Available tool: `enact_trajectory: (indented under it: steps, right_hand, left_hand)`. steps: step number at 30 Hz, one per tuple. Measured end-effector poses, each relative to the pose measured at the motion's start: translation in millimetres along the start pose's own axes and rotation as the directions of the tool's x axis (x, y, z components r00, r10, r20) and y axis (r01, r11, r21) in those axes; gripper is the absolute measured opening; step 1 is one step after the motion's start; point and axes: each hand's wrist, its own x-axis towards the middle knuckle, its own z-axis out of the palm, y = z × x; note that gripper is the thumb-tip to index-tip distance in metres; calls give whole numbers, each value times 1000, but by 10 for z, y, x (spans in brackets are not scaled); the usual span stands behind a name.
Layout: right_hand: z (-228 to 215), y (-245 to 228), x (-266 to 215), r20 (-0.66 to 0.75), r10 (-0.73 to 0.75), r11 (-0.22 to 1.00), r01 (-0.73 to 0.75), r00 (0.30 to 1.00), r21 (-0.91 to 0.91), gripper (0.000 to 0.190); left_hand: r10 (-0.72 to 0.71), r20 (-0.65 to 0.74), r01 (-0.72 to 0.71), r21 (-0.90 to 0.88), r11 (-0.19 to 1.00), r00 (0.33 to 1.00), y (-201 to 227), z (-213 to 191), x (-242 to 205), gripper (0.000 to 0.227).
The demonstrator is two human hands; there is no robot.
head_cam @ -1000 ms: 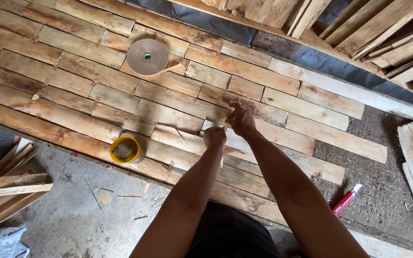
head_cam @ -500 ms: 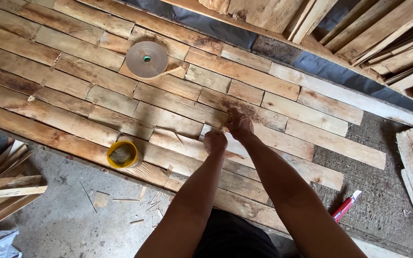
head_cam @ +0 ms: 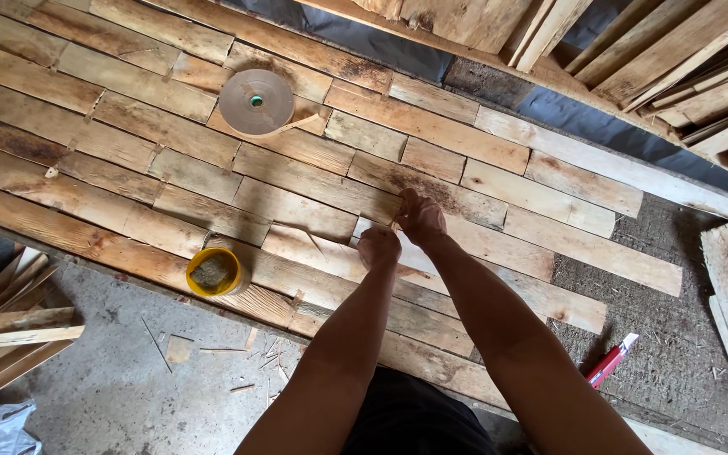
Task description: Trimming the edges of thin wood slats with a utility knife and arranging them on a panel.
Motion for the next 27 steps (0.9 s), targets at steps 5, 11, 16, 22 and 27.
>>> enact_trajectory:
  steps: [5, 11, 16, 22, 27]
  right_hand:
    - [39, 23, -8, -23, -30, 1000, 30, 999, -1, 49]
    - [64, 46, -26, -34, -94, 996, 94, 995, 5, 50]
    - [47, 16, -23, -30, -64, 998, 64, 997, 1, 44]
    - [18, 0, -43, -15, -33, 995, 35, 999, 93, 47]
    - [149, 160, -45, -49, 35, 972, -23, 998, 233, 29]
  left_hand:
    - [19, -5, -19, 32, 999, 1000, -74, 99, 69, 29]
    - [-25, 18, 24, 24, 999, 1000, -34, 86, 40, 32]
    - [-60, 7, 60, 14, 998, 998, 15, 70, 35, 33]
    - [35, -30, -32, 115, 993, 999, -99, 192, 118, 33]
    - [126, 50, -134, 231, 964, 991, -263, 401, 284, 31]
